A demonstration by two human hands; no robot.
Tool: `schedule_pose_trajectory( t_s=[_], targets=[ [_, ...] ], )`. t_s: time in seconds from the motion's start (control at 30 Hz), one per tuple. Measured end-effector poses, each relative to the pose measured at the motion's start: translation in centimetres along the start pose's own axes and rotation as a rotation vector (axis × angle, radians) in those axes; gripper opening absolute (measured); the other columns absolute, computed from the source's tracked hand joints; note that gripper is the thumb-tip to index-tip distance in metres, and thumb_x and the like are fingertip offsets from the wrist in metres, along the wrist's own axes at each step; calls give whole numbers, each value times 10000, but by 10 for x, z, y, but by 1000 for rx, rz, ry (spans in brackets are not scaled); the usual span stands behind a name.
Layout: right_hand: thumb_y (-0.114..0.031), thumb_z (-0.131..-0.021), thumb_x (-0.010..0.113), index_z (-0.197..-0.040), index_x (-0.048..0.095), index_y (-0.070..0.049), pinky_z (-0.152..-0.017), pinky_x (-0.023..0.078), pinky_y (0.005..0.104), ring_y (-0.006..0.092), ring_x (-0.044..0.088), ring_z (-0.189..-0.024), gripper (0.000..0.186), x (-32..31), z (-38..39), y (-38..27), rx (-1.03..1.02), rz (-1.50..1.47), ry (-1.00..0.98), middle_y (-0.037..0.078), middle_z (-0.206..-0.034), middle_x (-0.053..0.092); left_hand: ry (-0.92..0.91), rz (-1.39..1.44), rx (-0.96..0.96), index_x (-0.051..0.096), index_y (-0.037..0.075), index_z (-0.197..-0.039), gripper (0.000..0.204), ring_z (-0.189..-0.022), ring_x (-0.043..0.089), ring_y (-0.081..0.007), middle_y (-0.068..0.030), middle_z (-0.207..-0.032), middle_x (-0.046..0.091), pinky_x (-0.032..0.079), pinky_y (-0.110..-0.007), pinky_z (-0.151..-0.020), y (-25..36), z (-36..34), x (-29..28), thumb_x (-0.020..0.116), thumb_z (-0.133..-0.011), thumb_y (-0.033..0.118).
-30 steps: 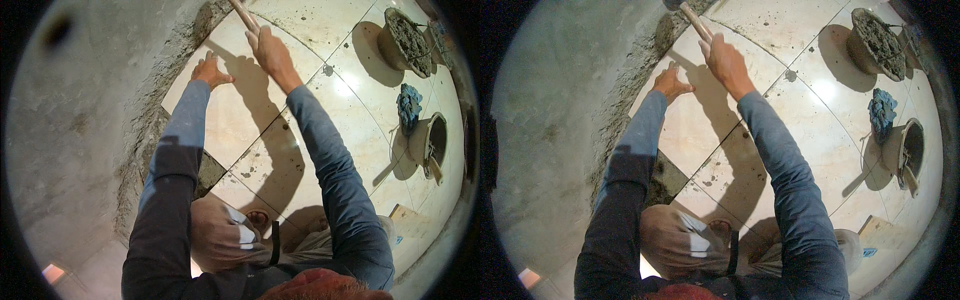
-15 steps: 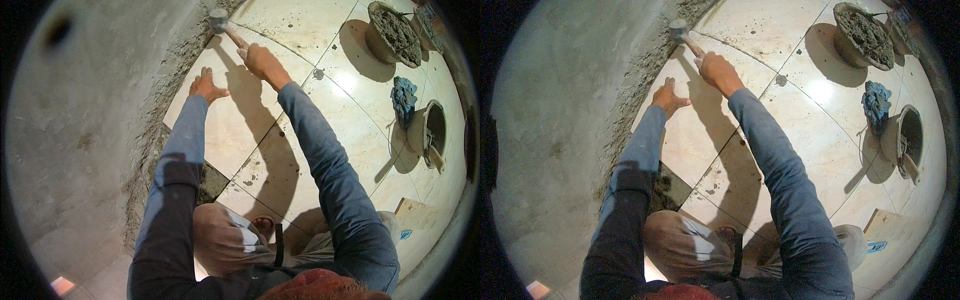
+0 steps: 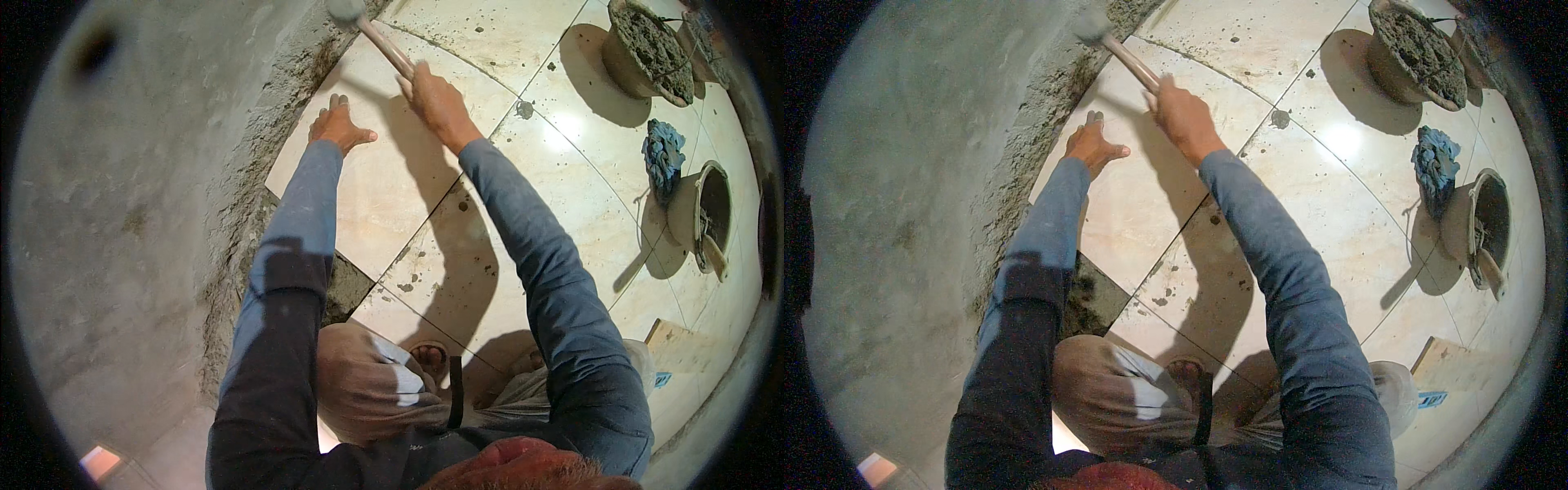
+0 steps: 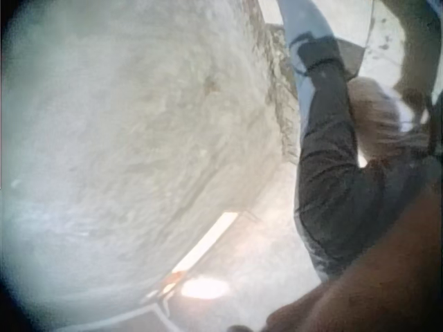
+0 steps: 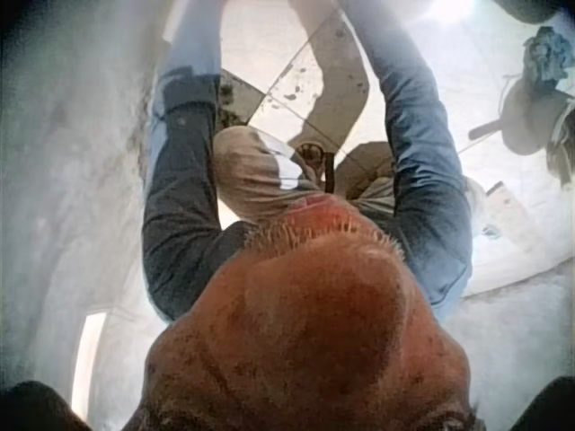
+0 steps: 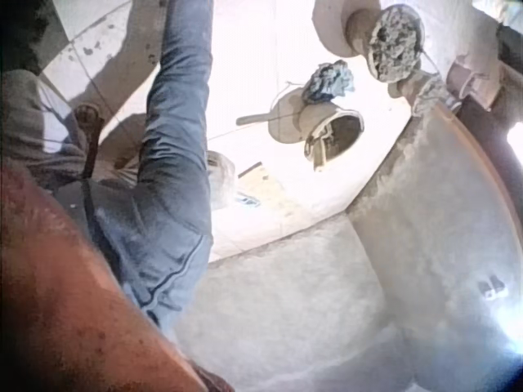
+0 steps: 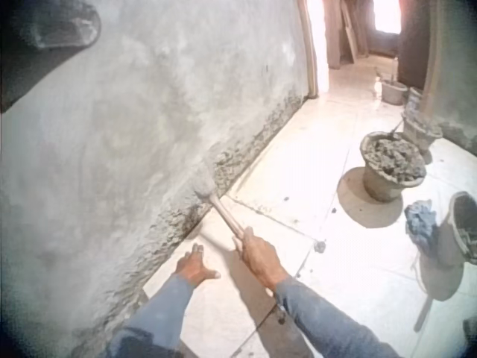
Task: The person is installing floor tiles by spreading cement, placing tiles, and tapping them with a rubber mallet to ensure they are level. They also use a trowel to spread cement and a level to check the alignment of the tiles.
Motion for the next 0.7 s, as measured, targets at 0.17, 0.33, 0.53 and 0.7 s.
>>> schedule_pose_trajectory(
  t_s=[0.17, 0.33, 0.53, 0.7],
  targets=[
    [-411, -1017, 538, -1010, 490, 15, -608, 514, 557, 479, 661, -718, 429, -23, -7, -26, 12, 77, -59, 300, -764, 655, -79, -13, -119, 411, 43, -1486, 1008, -1446, 362, -356, -104, -1623, 289, 348, -562, -1151, -2, 11, -9, 888, -684, 426],
    [-373, -1022, 546, -984, 500, 18, -619, 520, 540, 469, 667, -735, 395, -12, 43, 30, 53, 74, -148, 308, -787, 654, -44, -73, -86, 285, 79, -1566, 1105, -1480, 314, -357, -105, -1644, 253, 333, -578, -1153, 11, -3, 5, 865, -714, 478],
    [-400, -1009, 564, -1016, 524, 23, -594, 536, 522, 456, 666, -648, 426, -62, 59, -16, 90, 82, -74, 268, -732, 663, -249, 27, -145, 296, 60, -1557, 1031, -1463, 339, -358, -112, -1642, 262, 345, -582, -1151, -19, -6, 16, 833, -771, 454],
    [-436, -1006, 565, -955, 527, 24, -590, 536, 496, 444, 665, -651, 465, -67, 101, 39, 294, 69, -108, 269, -717, 649, -95, -81, -93, 357, 57, -1518, 962, -1426, 393, -348, -98, -1591, 326, 380, -564, -1127, 15, 12, -2, 826, -782, 461]
  ],
)
Point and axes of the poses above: each hand's wrist, its own z-axis away from the middle knuckle, its own x-axis out of the palm, y = z × x, the point moved 5 cm from there along -z, towards the middle knuckle
